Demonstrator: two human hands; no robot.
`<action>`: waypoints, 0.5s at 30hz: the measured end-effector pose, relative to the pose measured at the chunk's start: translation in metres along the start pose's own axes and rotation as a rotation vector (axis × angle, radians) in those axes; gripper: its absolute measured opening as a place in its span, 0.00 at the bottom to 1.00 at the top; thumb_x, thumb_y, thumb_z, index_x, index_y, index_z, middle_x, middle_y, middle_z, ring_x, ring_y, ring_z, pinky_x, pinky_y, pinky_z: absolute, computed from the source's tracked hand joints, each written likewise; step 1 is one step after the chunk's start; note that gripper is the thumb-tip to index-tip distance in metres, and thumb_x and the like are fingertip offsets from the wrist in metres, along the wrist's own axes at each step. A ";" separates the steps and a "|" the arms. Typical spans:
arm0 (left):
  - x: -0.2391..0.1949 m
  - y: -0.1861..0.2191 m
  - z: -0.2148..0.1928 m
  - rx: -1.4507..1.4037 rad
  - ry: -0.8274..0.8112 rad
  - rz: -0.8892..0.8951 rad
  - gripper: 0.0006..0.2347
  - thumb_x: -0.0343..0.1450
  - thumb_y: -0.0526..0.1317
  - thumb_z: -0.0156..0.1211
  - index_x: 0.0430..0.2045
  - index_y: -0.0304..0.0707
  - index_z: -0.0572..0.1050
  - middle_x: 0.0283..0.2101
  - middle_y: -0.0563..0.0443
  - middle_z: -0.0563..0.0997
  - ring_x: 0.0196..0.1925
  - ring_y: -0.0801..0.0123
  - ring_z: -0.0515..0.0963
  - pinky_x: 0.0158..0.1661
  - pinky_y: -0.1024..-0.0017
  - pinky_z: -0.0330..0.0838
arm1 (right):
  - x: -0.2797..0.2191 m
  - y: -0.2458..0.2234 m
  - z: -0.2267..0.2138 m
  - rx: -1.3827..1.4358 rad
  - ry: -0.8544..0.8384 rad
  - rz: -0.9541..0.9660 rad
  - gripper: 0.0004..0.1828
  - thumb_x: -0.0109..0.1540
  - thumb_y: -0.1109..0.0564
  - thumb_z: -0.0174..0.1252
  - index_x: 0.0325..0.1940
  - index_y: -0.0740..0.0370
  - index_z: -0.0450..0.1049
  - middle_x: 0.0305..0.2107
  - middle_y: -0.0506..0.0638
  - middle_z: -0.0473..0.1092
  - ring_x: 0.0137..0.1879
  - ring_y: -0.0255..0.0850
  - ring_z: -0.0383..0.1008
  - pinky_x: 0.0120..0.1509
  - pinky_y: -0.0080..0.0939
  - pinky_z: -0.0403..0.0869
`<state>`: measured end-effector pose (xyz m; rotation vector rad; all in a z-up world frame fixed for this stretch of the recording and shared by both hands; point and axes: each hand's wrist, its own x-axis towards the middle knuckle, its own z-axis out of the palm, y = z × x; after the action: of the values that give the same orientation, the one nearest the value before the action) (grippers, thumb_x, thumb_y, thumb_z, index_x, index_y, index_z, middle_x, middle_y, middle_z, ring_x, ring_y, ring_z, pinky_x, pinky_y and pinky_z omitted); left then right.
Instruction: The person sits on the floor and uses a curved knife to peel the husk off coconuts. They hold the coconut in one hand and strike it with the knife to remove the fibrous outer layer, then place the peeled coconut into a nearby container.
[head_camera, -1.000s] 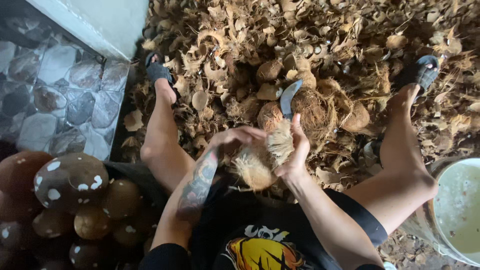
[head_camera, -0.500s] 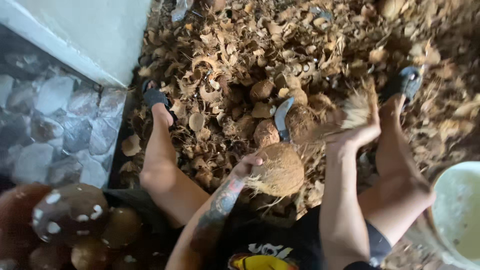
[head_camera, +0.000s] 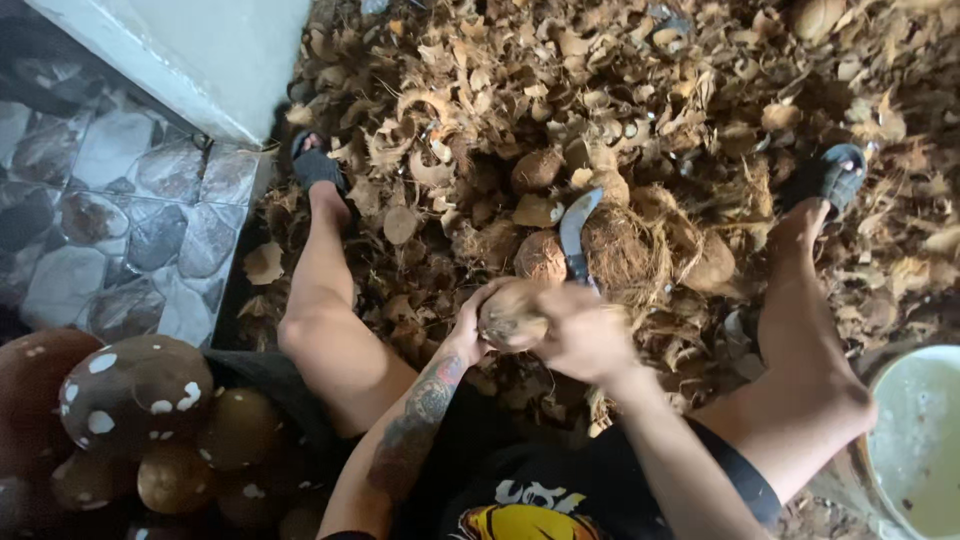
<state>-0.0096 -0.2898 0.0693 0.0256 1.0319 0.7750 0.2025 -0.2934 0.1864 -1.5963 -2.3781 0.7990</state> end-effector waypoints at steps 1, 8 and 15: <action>0.000 -0.005 -0.002 0.027 0.055 -0.044 0.30 0.67 0.59 0.71 0.59 0.41 0.78 0.57 0.33 0.82 0.60 0.43 0.81 0.58 0.46 0.77 | 0.005 -0.005 0.037 -0.135 0.131 -0.101 0.34 0.51 0.34 0.70 0.56 0.49 0.77 0.40 0.52 0.74 0.50 0.54 0.79 0.58 0.53 0.76; -0.005 -0.004 -0.018 -0.242 -0.020 -0.032 0.27 0.61 0.52 0.73 0.51 0.33 0.81 0.52 0.34 0.85 0.56 0.44 0.83 0.63 0.46 0.70 | 0.014 0.074 0.072 0.190 0.778 -0.049 0.14 0.55 0.57 0.68 0.46 0.55 0.78 0.37 0.53 0.77 0.45 0.49 0.82 0.50 0.45 0.79; -0.004 -0.020 -0.002 -0.423 -0.279 -0.072 0.25 0.63 0.49 0.67 0.50 0.27 0.82 0.55 0.27 0.82 0.57 0.36 0.82 0.66 0.44 0.66 | 0.032 0.141 0.001 1.864 1.319 0.639 0.16 0.64 0.41 0.64 0.46 0.53 0.77 0.44 0.42 0.82 0.52 0.30 0.81 0.60 0.20 0.69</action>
<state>-0.0015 -0.3071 0.0635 -0.2588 0.5886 0.8835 0.3025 -0.2249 0.1080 -1.0362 0.1581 0.9265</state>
